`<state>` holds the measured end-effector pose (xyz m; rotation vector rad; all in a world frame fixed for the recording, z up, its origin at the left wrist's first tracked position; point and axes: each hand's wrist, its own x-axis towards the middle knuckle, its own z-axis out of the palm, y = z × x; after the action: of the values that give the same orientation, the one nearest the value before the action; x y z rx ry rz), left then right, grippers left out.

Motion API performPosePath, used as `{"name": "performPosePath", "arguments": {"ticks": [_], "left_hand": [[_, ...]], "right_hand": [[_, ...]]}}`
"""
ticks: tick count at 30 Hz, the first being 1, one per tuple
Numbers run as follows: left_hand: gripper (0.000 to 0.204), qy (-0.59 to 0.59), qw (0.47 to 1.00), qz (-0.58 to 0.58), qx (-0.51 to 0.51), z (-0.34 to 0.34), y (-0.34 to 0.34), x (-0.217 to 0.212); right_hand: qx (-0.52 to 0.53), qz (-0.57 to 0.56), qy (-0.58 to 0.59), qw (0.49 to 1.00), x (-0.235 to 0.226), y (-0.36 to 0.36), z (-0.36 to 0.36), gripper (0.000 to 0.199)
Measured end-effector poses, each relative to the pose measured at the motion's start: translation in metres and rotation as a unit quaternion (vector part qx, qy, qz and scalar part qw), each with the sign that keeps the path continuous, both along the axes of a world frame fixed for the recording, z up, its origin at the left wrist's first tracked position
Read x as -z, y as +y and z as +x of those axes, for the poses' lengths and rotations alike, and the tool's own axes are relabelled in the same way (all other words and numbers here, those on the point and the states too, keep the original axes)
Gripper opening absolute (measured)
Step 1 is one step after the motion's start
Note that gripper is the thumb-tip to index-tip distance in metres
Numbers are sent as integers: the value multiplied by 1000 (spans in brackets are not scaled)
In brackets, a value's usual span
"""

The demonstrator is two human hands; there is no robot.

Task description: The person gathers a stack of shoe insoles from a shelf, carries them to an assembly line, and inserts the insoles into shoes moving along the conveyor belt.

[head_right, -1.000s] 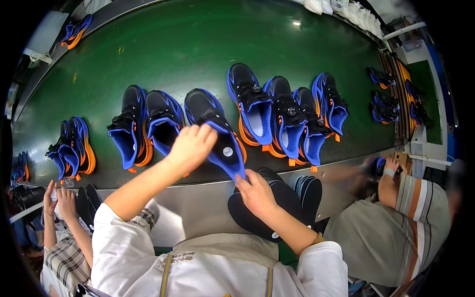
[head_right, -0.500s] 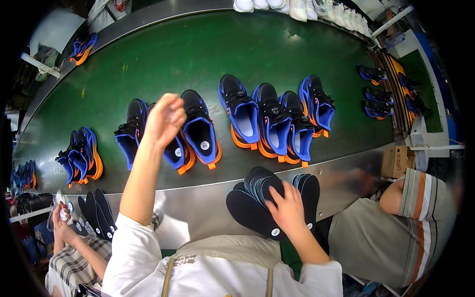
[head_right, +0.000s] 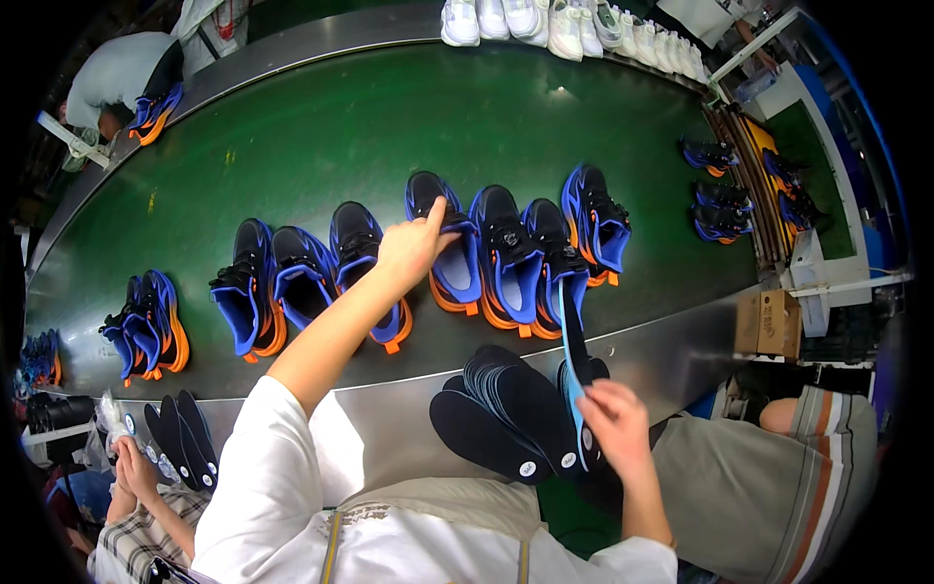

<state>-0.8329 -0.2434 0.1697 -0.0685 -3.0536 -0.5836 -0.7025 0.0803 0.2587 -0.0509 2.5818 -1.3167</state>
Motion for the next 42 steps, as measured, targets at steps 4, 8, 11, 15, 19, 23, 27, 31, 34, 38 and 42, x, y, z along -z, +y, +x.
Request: {"name": "performPosePath", "arguments": {"ticks": [4, 8, 11, 15, 19, 23, 27, 31, 34, 38, 42], "left_hand": [[43, -61, 994, 84, -25, -20, -12, -9], [56, -185, 977, 103, -19, -13, -27, -9], [50, -235, 963, 128, -26, -7, -32, -10], [53, -202, 964, 168, -24, -3, -30, -1], [45, -90, 975, 201, -27, 15, -26, 16], [50, -95, 964, 244, -55, 13, -17, 10], [60, -138, 954, 246, -97, 13, -21, 16], [59, -132, 952, 259, -94, 12, -19, 16], [59, -116, 955, 256, -92, 14, -15, 18], [58, -122, 956, 252, -90, 16, -17, 18], [56, -116, 961, 239, -76, 15, -18, 18]], "right_hand": [[-85, -81, -196, 973, -25, -68, -89, 14], [-208, 23, -253, 945, 18, -133, -129, 14], [-305, 184, -84, 931, 60, -175, -128, 13], [-291, 263, 213, 895, 125, -185, -111, 14], [-287, 269, 287, 873, 83, -189, -89, 23], [-323, 354, 28, 877, 66, -177, -105, 28], [-403, 323, 60, 854, 92, -176, -108, 20], [-376, 350, 155, 844, 122, -188, -110, 14], [-366, 352, 201, 838, 143, -193, -117, 13], [-383, 376, 133, 833, 148, -199, -122, 19], [-464, 437, 38, 770, 148, -201, -130, 29]]}}
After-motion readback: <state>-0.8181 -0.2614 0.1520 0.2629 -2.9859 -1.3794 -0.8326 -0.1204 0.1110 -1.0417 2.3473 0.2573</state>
